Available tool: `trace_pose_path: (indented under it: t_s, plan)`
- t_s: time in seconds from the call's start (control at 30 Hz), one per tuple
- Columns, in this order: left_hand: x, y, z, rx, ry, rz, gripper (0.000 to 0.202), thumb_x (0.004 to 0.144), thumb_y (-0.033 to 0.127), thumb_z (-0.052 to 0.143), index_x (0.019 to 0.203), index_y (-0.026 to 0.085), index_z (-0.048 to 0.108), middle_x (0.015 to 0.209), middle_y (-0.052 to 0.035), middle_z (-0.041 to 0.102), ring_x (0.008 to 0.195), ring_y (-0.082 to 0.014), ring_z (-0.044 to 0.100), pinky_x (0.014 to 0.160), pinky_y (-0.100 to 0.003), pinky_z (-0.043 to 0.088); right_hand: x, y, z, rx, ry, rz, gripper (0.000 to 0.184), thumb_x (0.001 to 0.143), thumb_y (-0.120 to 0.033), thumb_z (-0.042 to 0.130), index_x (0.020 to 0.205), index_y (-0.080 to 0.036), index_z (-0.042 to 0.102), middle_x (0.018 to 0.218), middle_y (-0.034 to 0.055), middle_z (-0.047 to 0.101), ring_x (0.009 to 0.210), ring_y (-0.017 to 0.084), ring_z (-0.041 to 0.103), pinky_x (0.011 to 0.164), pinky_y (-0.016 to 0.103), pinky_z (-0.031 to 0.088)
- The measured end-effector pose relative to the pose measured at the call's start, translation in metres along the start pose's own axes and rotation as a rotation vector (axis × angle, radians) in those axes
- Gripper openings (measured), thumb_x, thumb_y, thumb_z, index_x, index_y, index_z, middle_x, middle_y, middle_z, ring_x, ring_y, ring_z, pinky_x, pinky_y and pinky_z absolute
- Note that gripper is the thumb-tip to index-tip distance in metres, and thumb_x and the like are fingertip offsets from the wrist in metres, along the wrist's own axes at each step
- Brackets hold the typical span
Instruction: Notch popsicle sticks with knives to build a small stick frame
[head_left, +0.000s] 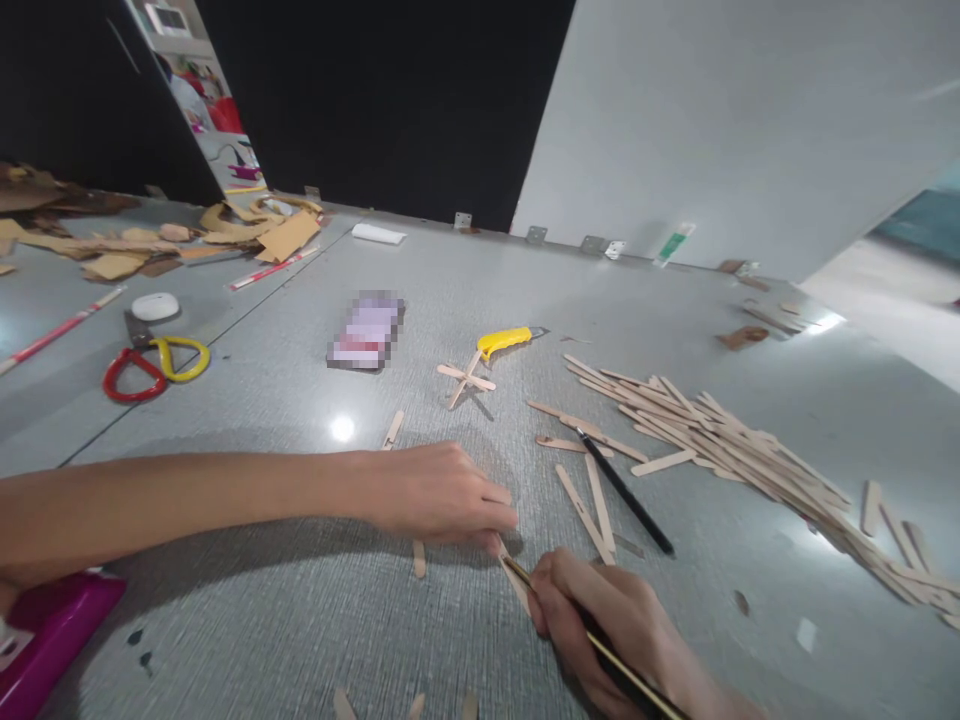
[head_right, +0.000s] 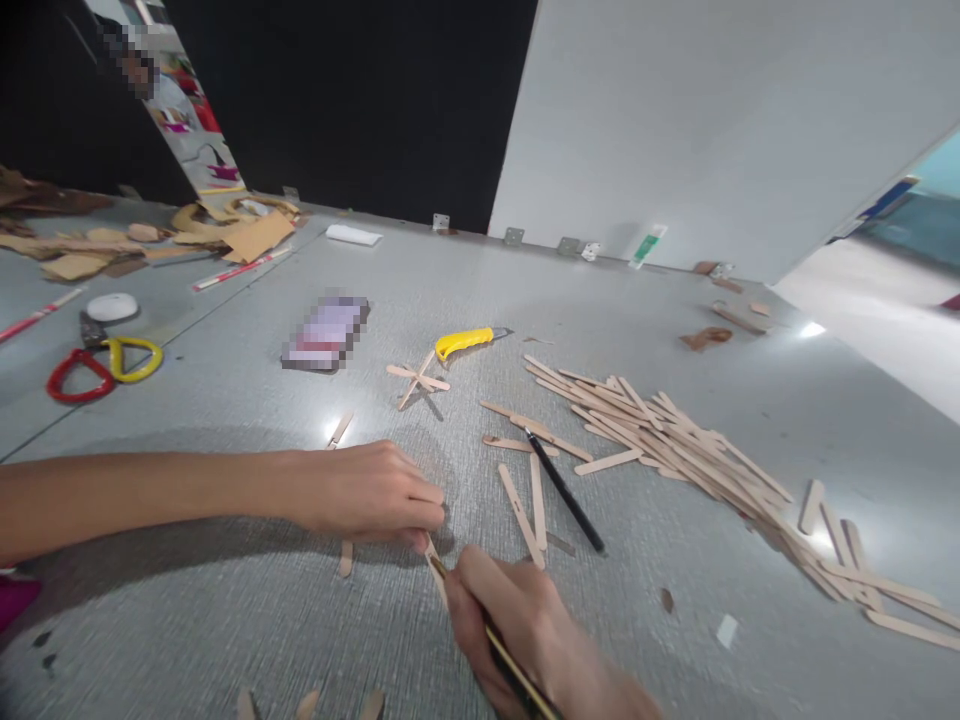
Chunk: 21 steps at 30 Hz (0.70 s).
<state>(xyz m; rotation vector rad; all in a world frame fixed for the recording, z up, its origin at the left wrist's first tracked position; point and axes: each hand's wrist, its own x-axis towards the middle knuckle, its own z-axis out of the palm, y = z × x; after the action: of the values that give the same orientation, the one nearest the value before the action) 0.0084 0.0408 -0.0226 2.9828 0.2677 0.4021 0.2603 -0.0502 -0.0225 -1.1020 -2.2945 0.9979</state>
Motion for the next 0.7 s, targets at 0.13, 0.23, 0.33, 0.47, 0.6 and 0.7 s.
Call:
trace_pose_path:
  t_s: [0.13, 0.23, 0.33, 0.47, 0.6, 0.7]
  plan:
    - [-0.003, 0.000, -0.001, -0.138, 0.003, -0.026, 0.017, 0.107, 0.034, 0.057, 0.101, 0.019, 0.061, 0.084, -0.0006, 0.071, 0.068, -0.0144, 0.064, 0.056, -0.029, 0.042, 0.012, -0.009, -0.009, 0.459, -0.078, 0.274, 0.041, 0.112, -0.049, 0.042, 0.083, -0.021, 0.053, 0.063, -0.0019, 0.064, 0.047, 0.008, 0.053, 0.047, 0.021, 0.040]
    - [-0.005, 0.000, -0.001, -0.350, 0.053, -0.067, 0.013, 0.107, 0.032, 0.057, 0.108, 0.020, 0.062, 0.087, -0.0007, 0.073, 0.072, -0.0136, 0.065, 0.062, -0.026, 0.045, 0.019, -0.009, -0.015, 0.704, -0.018, 0.359, 0.046, 0.107, -0.056, 0.052, 0.080, -0.020, 0.053, 0.061, -0.0006, 0.067, 0.037, 0.005, 0.049, 0.037, 0.015, 0.032]
    - [-0.005, 0.004, -0.003, -0.549, 0.140, -0.140, 0.012, 0.107, 0.027, 0.056, 0.103, 0.019, 0.064, 0.083, 0.0001, 0.070, 0.067, -0.0107, 0.060, 0.062, -0.023, 0.044, 0.022, -0.003, -0.019, 0.907, 0.024, 0.420, 0.040, 0.103, -0.052, 0.062, 0.082, -0.019, 0.055, 0.057, -0.0016, 0.068, 0.030, 0.001, 0.040, 0.032, 0.010, 0.026]
    - [-0.003, 0.013, -0.008, -0.761, 0.264, -0.307, 0.019, 0.107, 0.029, 0.055, 0.095, 0.017, 0.064, 0.061, 0.0075, 0.049, 0.053, -0.0076, 0.042, 0.052, -0.020, 0.036, 0.021, 0.008, -0.024, 1.176, 0.063, 0.481, 0.035, 0.093, -0.056, 0.074, 0.097, -0.022, 0.064, 0.054, -0.0090, 0.061, 0.029, 0.000, 0.018, 0.027, 0.009, 0.027]
    - [0.000, 0.021, -0.011, -0.871, 0.337, -0.405, 0.024, 0.106, 0.033, 0.055, 0.091, 0.016, 0.063, 0.060, 0.0083, 0.043, 0.051, -0.0067, 0.038, 0.047, -0.019, 0.031, 0.022, 0.015, -0.029, 1.259, 0.060, 0.514, 0.038, 0.089, -0.060, 0.075, 0.101, -0.024, 0.068, 0.057, -0.0091, 0.059, 0.030, 0.001, 0.017, 0.027, 0.009, 0.026]
    - [0.001, 0.024, -0.012, -0.901, 0.345, -0.440, 0.026, 0.106, 0.036, 0.055, 0.091, 0.016, 0.063, 0.060, 0.0081, 0.045, 0.051, -0.0067, 0.038, 0.047, -0.019, 0.031, 0.024, 0.017, -0.032, 1.309, 0.052, 0.535, 0.037, 0.088, -0.059, 0.075, 0.100, -0.024, 0.071, 0.056, -0.0079, 0.059, 0.029, 0.002, 0.022, 0.027, 0.009, 0.026]
